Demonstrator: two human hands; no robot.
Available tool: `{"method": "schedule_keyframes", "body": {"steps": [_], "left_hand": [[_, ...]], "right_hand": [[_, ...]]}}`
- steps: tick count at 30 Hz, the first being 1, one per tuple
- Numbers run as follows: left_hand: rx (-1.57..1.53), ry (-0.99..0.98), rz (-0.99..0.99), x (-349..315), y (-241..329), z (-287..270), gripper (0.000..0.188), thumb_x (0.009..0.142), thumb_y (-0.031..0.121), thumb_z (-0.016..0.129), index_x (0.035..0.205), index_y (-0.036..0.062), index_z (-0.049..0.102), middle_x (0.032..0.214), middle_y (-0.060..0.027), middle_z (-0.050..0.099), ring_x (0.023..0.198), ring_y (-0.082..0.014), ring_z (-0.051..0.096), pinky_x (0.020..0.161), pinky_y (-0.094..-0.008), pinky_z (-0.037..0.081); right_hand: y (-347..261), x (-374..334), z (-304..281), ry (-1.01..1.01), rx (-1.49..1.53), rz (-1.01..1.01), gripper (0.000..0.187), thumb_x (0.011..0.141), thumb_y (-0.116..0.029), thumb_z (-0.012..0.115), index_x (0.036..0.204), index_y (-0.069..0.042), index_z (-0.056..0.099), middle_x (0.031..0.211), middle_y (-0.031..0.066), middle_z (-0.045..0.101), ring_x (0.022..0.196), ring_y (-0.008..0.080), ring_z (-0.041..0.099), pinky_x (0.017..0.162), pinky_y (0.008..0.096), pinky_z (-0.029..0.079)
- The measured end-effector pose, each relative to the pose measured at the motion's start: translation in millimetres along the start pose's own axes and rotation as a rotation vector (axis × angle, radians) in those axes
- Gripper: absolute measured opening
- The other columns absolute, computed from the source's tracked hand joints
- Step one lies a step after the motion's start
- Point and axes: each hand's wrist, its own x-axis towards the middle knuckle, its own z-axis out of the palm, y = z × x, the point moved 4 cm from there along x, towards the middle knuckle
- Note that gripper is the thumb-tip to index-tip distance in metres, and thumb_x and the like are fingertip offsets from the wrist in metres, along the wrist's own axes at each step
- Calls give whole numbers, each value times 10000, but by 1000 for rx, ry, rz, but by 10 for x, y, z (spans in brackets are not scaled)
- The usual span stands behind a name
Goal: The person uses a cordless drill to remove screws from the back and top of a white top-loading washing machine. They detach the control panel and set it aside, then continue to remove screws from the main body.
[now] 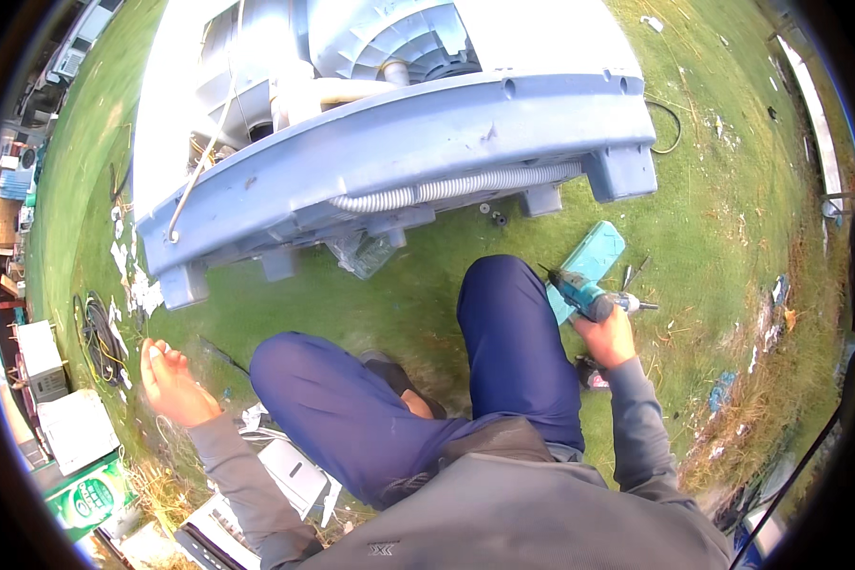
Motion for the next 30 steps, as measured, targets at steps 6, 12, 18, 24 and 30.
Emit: {"method": "schedule_keyframes", "body": {"steps": [6,12,18,24,30], "left_hand": [[-229,-722,-51,-1481,1270,1698,211,1015,118,642,1178,-15,659,991,-87,693,755,-119,602,653,-255,499],[-169,-1317,-654,-2961,1213,3131,218,1020,251,656,1095,47,670,1096,-88,732,657,-52,580,571,-216,467],[-434,-1273,-888,-3303,1320,3618,170,1058,240,580,1081,80,629,1101,-87,719,712,-66,647,571,-200,531],[-494,-1360,-884,-3254,1306,3769,177,1074,220,538,1091,65,622,1094,-89,717,769,-90,698,652,-243,611],[-490,-1384,-796,-3349,1276,3761,188,1072,203,536,1126,43,618,1084,-91,713,800,-108,703,666,-250,617]], "right_hand": [[-400,-856,-512,95,373,-197,213,772,-17,722,984,0,727,851,82,738,764,171,697,706,343,542],[-650,-1033,-624,41,691,-376,253,827,-6,710,1079,-2,687,959,112,701,826,232,670,754,351,534],[-789,-817,-456,-37,1146,-354,203,926,-10,598,1126,23,595,884,90,641,816,186,638,742,339,533],[-781,-813,-395,-107,1158,-271,502,927,-120,579,1355,107,447,905,108,608,873,214,611,871,411,517],[-818,-844,-425,-179,1423,-99,542,874,-204,622,1294,100,465,814,125,594,815,255,621,846,432,522]]}}
